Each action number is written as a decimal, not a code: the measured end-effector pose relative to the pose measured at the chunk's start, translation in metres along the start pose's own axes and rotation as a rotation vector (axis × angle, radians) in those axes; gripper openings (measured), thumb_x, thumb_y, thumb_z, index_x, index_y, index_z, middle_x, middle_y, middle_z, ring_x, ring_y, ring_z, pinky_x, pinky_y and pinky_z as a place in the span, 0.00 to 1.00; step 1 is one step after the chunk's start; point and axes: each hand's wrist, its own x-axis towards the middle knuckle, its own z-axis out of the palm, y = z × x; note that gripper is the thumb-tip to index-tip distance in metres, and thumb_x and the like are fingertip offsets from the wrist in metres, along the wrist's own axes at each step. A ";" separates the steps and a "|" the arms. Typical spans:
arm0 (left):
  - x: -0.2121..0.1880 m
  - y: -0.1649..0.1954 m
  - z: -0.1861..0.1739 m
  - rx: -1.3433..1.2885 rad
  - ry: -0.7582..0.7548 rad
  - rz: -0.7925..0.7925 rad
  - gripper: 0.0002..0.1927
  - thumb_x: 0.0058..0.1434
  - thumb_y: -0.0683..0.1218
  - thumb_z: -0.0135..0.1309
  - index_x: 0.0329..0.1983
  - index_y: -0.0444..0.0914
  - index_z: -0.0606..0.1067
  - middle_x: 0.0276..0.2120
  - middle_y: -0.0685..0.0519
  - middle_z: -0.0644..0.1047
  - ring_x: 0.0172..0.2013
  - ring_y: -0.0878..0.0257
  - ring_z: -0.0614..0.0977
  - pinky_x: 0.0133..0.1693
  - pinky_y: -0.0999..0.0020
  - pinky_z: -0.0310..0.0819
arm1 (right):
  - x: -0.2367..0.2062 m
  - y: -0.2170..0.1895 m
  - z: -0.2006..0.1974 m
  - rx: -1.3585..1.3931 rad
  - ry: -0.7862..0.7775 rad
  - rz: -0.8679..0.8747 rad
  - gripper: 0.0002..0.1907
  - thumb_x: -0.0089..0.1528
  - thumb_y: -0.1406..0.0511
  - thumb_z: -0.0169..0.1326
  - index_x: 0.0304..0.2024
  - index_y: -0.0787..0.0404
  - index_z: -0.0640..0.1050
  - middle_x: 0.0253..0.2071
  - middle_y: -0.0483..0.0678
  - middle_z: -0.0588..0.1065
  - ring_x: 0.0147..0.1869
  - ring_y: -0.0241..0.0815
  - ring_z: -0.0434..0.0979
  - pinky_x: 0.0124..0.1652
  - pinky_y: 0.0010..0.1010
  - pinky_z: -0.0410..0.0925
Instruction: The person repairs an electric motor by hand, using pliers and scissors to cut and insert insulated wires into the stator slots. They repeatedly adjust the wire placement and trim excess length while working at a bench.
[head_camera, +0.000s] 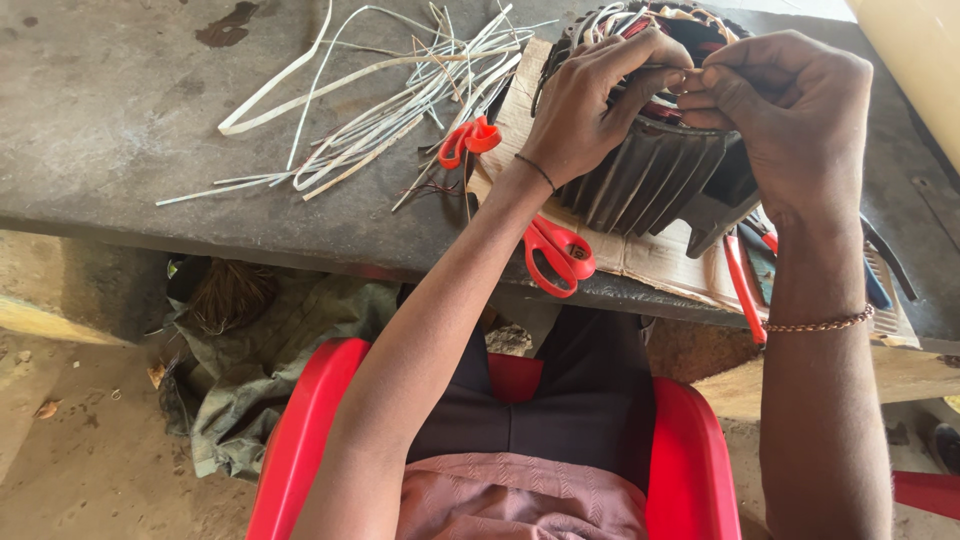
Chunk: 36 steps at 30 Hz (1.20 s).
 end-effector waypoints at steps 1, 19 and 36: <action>0.000 0.001 0.000 0.000 0.001 0.003 0.03 0.71 0.44 0.55 0.47 0.43 0.77 0.40 0.57 0.84 0.44 0.61 0.87 0.47 0.66 0.80 | 0.000 0.000 0.000 0.002 -0.001 0.001 0.05 0.69 0.76 0.56 0.46 0.76 0.76 0.41 0.58 0.79 0.45 0.42 0.85 0.47 0.28 0.81; 0.002 0.004 -0.002 -0.033 -0.001 -0.008 0.03 0.71 0.45 0.55 0.45 0.42 0.77 0.38 0.57 0.83 0.42 0.61 0.87 0.46 0.66 0.79 | 0.001 -0.005 0.004 -0.069 -0.001 -0.007 0.04 0.69 0.76 0.56 0.44 0.75 0.76 0.41 0.57 0.79 0.45 0.42 0.85 0.46 0.27 0.81; -0.001 0.002 -0.003 -0.007 0.016 0.021 0.05 0.70 0.42 0.56 0.48 0.40 0.76 0.43 0.54 0.82 0.47 0.56 0.86 0.49 0.63 0.78 | -0.001 -0.012 0.000 -0.076 -0.046 -0.062 0.08 0.66 0.77 0.55 0.48 0.72 0.75 0.46 0.51 0.79 0.50 0.37 0.83 0.46 0.26 0.81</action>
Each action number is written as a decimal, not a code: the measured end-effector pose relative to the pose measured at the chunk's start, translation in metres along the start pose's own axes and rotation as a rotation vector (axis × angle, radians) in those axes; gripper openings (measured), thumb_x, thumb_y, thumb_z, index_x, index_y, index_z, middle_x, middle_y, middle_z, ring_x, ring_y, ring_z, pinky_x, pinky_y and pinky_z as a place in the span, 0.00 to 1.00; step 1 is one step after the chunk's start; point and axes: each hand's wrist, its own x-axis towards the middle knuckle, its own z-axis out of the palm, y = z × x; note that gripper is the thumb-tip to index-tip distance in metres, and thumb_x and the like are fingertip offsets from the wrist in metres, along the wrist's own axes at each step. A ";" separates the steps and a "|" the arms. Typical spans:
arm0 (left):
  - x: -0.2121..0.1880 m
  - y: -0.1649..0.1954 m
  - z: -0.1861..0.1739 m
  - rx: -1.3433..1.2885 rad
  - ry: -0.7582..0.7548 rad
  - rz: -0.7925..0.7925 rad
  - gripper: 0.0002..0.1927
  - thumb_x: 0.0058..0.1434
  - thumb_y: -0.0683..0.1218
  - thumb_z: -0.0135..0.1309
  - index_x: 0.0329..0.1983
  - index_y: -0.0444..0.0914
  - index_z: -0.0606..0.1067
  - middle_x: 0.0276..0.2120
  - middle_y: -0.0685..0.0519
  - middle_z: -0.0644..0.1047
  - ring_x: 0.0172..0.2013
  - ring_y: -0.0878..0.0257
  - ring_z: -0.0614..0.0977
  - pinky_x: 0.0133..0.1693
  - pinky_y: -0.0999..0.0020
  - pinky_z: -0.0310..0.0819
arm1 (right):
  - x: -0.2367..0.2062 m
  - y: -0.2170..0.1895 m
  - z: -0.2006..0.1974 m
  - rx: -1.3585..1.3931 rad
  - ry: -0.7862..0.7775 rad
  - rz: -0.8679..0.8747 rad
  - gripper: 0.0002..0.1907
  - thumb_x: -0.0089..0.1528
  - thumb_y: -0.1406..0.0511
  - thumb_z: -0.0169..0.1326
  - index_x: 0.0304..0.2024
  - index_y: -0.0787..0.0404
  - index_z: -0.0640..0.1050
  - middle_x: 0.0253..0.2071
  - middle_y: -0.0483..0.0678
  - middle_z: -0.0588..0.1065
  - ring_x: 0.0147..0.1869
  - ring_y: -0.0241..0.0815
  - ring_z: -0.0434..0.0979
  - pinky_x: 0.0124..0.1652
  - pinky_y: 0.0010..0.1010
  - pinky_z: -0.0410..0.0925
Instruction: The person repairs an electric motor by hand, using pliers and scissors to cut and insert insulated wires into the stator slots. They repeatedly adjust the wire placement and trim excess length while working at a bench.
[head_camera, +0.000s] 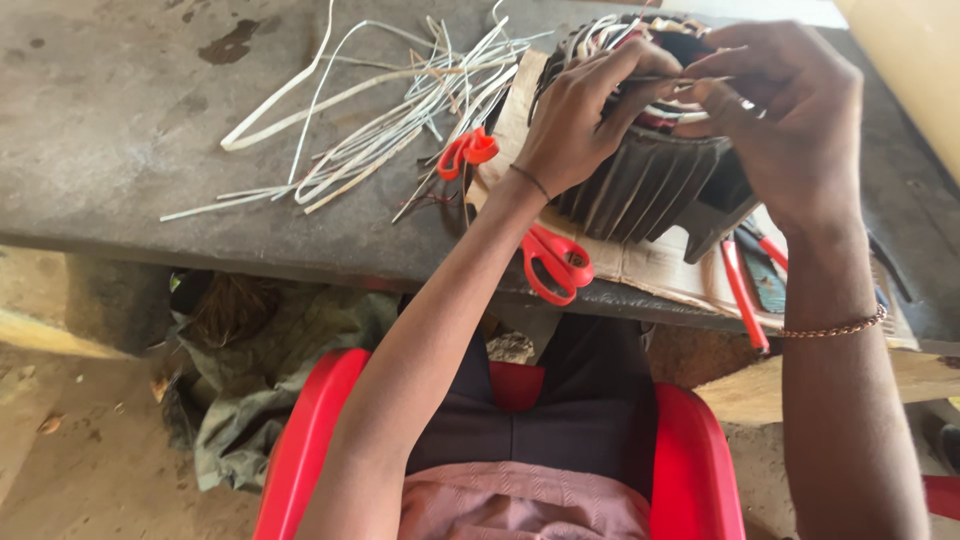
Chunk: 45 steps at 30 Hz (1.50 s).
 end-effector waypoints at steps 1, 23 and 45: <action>0.000 -0.001 -0.001 -0.005 0.002 0.006 0.06 0.70 0.42 0.56 0.48 0.40 0.75 0.43 0.53 0.82 0.47 0.56 0.86 0.50 0.62 0.78 | 0.001 0.000 -0.002 -0.048 -0.030 -0.014 0.08 0.66 0.77 0.56 0.48 0.72 0.76 0.46 0.51 0.78 0.50 0.37 0.82 0.47 0.26 0.80; 0.000 0.000 0.005 -0.037 0.017 -0.027 0.05 0.67 0.40 0.59 0.43 0.41 0.74 0.35 0.58 0.83 0.40 0.62 0.87 0.43 0.65 0.76 | -0.003 0.021 -0.020 -0.803 -0.037 -0.510 0.06 0.65 0.78 0.65 0.43 0.69 0.83 0.43 0.53 0.81 0.42 0.42 0.81 0.38 0.29 0.72; 0.002 -0.001 0.012 -0.033 0.058 -0.024 0.07 0.63 0.37 0.61 0.40 0.41 0.76 0.35 0.57 0.84 0.40 0.60 0.88 0.42 0.64 0.78 | -0.008 0.042 -0.034 -0.830 -0.055 -0.568 0.08 0.67 0.77 0.62 0.48 0.66 0.82 0.48 0.51 0.80 0.53 0.44 0.81 0.52 0.30 0.73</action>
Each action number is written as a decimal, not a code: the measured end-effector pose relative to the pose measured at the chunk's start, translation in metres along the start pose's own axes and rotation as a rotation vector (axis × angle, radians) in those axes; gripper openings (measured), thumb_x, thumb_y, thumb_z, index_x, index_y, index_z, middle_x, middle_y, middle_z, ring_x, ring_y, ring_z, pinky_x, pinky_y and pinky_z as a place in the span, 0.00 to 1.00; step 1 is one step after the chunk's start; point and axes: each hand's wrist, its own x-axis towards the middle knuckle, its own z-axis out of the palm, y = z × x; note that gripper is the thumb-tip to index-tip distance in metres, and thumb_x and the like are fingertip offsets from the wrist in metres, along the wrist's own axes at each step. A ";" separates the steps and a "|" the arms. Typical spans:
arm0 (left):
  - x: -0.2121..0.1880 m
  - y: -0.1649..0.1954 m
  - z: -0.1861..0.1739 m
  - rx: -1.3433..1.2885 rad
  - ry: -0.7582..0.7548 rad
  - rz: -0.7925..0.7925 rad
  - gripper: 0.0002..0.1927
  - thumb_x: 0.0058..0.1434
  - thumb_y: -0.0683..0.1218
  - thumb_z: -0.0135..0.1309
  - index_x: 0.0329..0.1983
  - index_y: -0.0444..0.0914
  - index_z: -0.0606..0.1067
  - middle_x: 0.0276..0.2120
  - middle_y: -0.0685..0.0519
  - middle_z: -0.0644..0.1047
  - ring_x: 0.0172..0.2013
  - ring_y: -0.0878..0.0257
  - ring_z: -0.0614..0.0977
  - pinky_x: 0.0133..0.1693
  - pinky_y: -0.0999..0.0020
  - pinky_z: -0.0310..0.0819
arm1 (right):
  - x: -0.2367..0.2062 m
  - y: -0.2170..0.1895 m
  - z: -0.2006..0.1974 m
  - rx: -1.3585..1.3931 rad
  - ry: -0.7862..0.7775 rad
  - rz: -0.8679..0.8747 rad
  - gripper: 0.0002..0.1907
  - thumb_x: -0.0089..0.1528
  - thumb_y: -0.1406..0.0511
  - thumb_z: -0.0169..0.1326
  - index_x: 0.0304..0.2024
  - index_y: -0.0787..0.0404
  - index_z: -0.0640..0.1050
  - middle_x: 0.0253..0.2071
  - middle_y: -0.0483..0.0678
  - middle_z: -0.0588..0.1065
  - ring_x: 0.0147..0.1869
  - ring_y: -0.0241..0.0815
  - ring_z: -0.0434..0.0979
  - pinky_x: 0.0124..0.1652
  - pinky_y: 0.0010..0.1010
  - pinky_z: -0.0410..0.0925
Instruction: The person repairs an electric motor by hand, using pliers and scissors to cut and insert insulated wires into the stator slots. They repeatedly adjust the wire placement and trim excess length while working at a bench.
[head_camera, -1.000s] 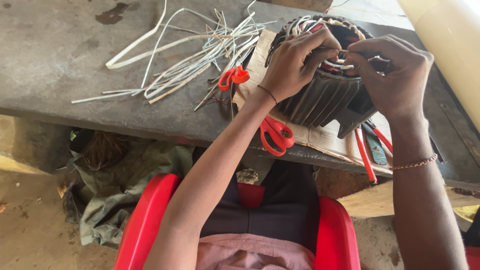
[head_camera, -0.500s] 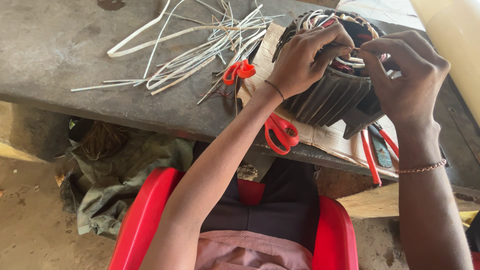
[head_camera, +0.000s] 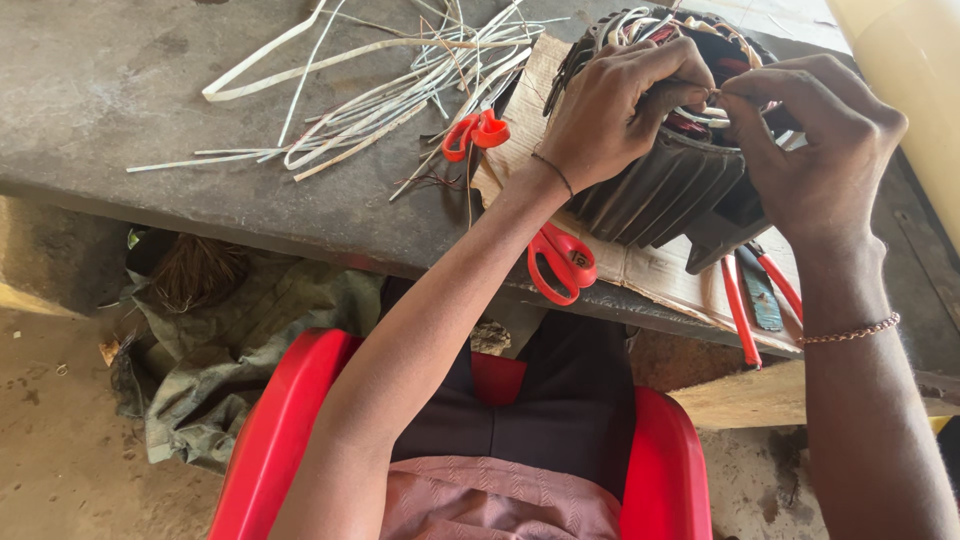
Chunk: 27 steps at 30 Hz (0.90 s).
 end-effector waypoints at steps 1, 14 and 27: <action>0.000 0.000 0.000 -0.011 0.000 -0.005 0.07 0.63 0.36 0.60 0.40 0.41 0.76 0.35 0.57 0.84 0.40 0.60 0.88 0.41 0.64 0.78 | 0.000 0.000 0.000 0.006 -0.002 0.001 0.08 0.67 0.77 0.62 0.48 0.66 0.82 0.48 0.51 0.80 0.54 0.44 0.81 0.52 0.30 0.73; 0.001 0.000 0.000 0.016 0.001 0.000 0.10 0.61 0.34 0.60 0.40 0.41 0.76 0.35 0.56 0.84 0.40 0.59 0.88 0.41 0.62 0.78 | 0.001 0.003 0.000 -0.011 -0.013 -0.023 0.08 0.67 0.76 0.63 0.48 0.66 0.82 0.48 0.52 0.80 0.53 0.45 0.81 0.52 0.31 0.73; 0.001 -0.001 0.001 0.003 -0.013 -0.038 0.12 0.59 0.31 0.57 0.40 0.40 0.75 0.34 0.55 0.84 0.41 0.59 0.89 0.41 0.63 0.79 | 0.006 0.004 -0.002 0.023 -0.056 -0.031 0.09 0.68 0.77 0.60 0.50 0.66 0.82 0.49 0.52 0.80 0.54 0.44 0.82 0.52 0.29 0.74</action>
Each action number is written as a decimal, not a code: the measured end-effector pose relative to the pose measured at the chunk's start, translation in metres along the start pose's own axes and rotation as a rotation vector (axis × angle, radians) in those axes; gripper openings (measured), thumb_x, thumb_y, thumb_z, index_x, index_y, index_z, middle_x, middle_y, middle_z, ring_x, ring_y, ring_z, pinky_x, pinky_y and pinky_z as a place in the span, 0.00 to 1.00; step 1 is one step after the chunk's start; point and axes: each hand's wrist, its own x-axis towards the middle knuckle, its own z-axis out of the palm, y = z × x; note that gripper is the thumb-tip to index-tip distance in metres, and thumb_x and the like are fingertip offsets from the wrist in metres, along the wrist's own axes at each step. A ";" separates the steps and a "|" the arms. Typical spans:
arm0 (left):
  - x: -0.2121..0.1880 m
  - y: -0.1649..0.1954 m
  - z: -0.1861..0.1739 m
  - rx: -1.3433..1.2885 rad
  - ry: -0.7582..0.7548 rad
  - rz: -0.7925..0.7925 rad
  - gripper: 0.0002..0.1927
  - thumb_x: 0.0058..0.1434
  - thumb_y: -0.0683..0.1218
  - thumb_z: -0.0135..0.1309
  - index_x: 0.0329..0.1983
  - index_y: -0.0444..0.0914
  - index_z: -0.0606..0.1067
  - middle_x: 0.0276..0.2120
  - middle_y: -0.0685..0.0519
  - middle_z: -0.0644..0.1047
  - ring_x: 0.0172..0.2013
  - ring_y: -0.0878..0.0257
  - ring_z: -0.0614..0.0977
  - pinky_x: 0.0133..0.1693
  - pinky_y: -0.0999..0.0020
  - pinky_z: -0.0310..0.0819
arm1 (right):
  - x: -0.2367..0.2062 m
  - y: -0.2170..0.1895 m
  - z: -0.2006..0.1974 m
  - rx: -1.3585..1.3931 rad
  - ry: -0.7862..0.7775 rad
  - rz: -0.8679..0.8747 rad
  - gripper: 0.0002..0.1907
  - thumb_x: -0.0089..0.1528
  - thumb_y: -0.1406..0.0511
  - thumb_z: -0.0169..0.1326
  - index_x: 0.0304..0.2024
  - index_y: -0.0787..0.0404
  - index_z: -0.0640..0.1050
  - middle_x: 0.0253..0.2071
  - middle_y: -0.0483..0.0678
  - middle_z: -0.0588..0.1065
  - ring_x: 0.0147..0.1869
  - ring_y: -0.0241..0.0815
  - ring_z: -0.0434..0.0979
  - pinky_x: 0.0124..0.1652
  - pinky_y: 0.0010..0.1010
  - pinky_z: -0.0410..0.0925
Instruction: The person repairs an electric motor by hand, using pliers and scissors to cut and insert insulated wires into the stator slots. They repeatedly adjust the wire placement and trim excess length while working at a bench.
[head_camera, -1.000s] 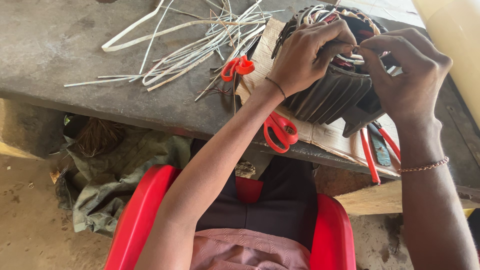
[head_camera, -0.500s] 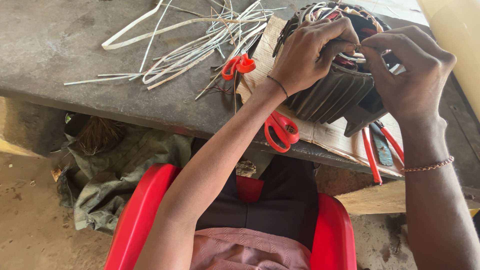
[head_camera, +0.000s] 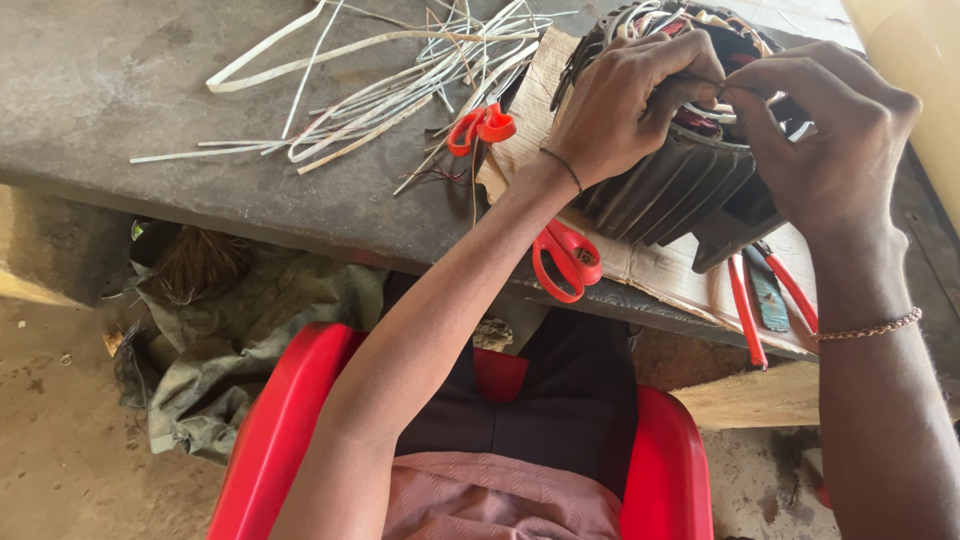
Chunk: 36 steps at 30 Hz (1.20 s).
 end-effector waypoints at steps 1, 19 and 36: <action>0.000 -0.001 0.000 -0.011 -0.005 -0.013 0.12 0.59 0.31 0.56 0.40 0.40 0.75 0.35 0.55 0.84 0.42 0.60 0.89 0.40 0.65 0.80 | 0.001 -0.001 0.000 0.005 -0.004 0.009 0.09 0.68 0.77 0.60 0.50 0.66 0.82 0.49 0.53 0.80 0.53 0.44 0.83 0.51 0.29 0.74; 0.002 -0.014 -0.014 -0.175 -0.123 0.120 0.07 0.71 0.46 0.57 0.47 0.38 0.75 0.42 0.55 0.82 0.46 0.60 0.86 0.51 0.65 0.78 | 0.022 -0.023 -0.001 0.520 0.034 0.378 0.06 0.68 0.78 0.58 0.46 0.70 0.77 0.48 0.48 0.75 0.50 0.32 0.78 0.43 0.22 0.76; 0.000 -0.011 -0.001 -0.075 -0.028 -0.008 0.06 0.68 0.45 0.58 0.42 0.39 0.74 0.34 0.55 0.81 0.36 0.62 0.85 0.44 0.64 0.77 | 0.015 -0.013 0.002 0.516 0.018 0.383 0.06 0.68 0.78 0.59 0.47 0.70 0.78 0.49 0.48 0.76 0.50 0.33 0.80 0.47 0.25 0.79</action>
